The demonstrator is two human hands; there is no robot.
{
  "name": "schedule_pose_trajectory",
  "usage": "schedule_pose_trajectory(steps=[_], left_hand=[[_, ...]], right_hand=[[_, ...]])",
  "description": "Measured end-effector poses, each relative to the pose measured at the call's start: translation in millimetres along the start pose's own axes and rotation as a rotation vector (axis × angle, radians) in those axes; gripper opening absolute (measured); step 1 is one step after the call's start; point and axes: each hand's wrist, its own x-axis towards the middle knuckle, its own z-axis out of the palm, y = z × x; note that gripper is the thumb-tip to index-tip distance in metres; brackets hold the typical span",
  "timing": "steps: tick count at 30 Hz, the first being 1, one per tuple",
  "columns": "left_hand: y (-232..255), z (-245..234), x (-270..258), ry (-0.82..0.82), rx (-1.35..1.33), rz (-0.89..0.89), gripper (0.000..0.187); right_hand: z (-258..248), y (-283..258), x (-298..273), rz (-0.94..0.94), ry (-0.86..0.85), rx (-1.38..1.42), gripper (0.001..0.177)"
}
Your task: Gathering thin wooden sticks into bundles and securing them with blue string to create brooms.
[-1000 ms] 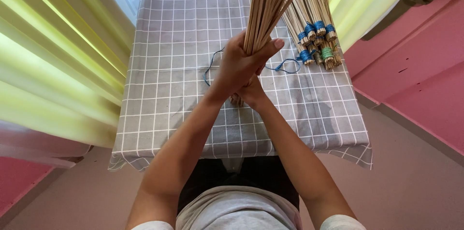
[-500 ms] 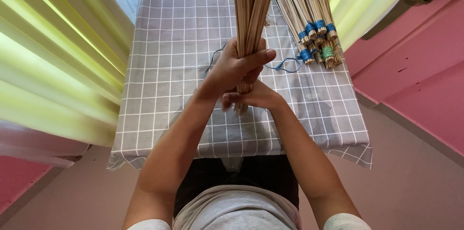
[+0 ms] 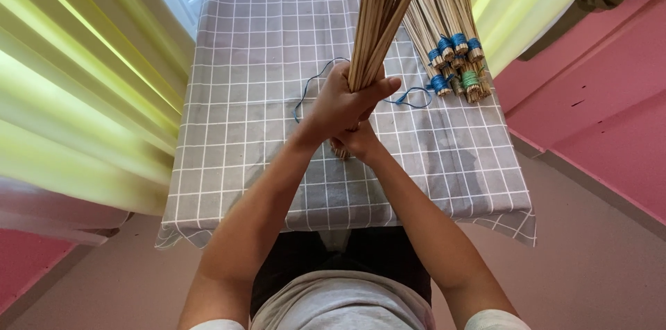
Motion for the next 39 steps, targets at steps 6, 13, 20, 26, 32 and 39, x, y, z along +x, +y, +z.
schedule_pose_trajectory(steps=[6, 13, 20, 26, 32, 39], left_hand=[[0, -5, -5, -0.002, -0.044, 0.003, 0.029], [-10, -7, -5, 0.022, 0.021, 0.034, 0.032], [-3, -1, -6, 0.055, 0.036, 0.019, 0.034], [-18, -5, -12, 0.085, 0.021, -0.023, 0.039], [-37, -7, -14, 0.162, 0.025, -0.042, 0.043], [-4, -25, -20, 0.373, -0.249, 0.007, 0.044]], right_hand=[[-3, -4, -2, 0.102, 0.031, 0.017, 0.027], [4, 5, -5, 0.079, 0.025, -0.033, 0.022], [-1, 15, -1, 0.000, -0.084, -0.016, 0.030], [0, 9, 2, -0.028, -0.087, -0.007, 0.032], [-17, 42, 3, 0.030, -0.031, -0.090, 0.034], [50, -47, -27, 0.287, 0.224, -0.319, 0.020]])
